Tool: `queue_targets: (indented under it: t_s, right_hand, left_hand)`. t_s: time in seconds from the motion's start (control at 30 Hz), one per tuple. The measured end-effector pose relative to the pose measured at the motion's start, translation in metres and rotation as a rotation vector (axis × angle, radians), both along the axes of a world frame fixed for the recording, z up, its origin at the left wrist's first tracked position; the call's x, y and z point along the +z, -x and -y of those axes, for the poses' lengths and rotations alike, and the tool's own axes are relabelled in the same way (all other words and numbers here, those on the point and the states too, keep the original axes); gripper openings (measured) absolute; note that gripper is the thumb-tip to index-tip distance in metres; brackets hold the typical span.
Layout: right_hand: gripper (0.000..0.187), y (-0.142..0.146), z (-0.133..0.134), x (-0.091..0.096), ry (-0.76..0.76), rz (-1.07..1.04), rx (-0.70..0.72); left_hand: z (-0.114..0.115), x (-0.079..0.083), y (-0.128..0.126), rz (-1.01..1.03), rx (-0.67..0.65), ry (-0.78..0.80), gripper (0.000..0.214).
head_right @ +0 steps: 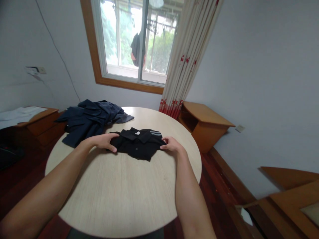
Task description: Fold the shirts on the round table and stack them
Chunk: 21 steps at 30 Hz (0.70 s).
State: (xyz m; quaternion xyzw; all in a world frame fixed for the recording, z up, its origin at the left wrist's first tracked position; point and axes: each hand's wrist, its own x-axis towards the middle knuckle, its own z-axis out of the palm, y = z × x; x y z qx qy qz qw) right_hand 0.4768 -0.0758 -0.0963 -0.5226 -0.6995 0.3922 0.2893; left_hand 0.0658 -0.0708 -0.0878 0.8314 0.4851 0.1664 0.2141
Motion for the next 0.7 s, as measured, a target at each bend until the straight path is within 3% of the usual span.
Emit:
queue_targets:
  t_s: [0.07, 0.1, 0.2, 0.27, 0.33, 0.43, 0.5, 0.6, 0.7]
  right_hand:
    - [0.017, -0.002, -0.004, -0.003, 0.017, 0.072, -0.032]
    - [0.012, -0.001, -0.006, -0.002, -0.051, 0.111, -0.094]
    - [0.008, 0.005, -0.007, 0.009, -0.46, 0.19, -0.437]
    - [0.014, 0.008, -0.002, 0.023, -0.705, 0.181, -0.671]
    - [0.016, 0.011, 0.006, 0.039, -0.856, 0.108, -0.818]
    - [0.012, 0.011, 0.018, 0.065, -0.977, -0.088, -0.874]
    - [0.013, 0.009, 0.022, 0.083, -0.988, -0.278, -0.861]
    - [0.023, 0.004, 0.026, 0.116, -0.961, -0.541, -0.756]
    - [0.033, -0.006, 0.033, 0.16, -1.072, -0.627, -0.625]
  left_hand:
    - [-0.003, -0.003, 0.004, -0.116, 0.008, -0.015, 0.064]
    - [-0.004, -0.004, 0.003, -0.153, 0.01, -0.032, 0.055]
    - [-0.003, 0.001, -0.002, -0.18, 0.082, -0.198, 0.021]
    - [0.002, 0.012, -0.006, -0.128, 0.203, -0.394, 0.02]
    - [0.01, 0.029, -0.008, -0.02, 0.352, -0.573, 0.024]
    - [0.024, 0.065, -0.012, 0.174, 0.496, -0.728, 0.023]
    - [0.036, 0.097, -0.018, 0.314, 0.507, -0.791, 0.02]
    - [0.06, 0.154, -0.03, 0.536, 0.482, -0.849, 0.021]
    - [0.09, 0.21, -0.04, 0.671, 0.487, -1.033, 0.025]
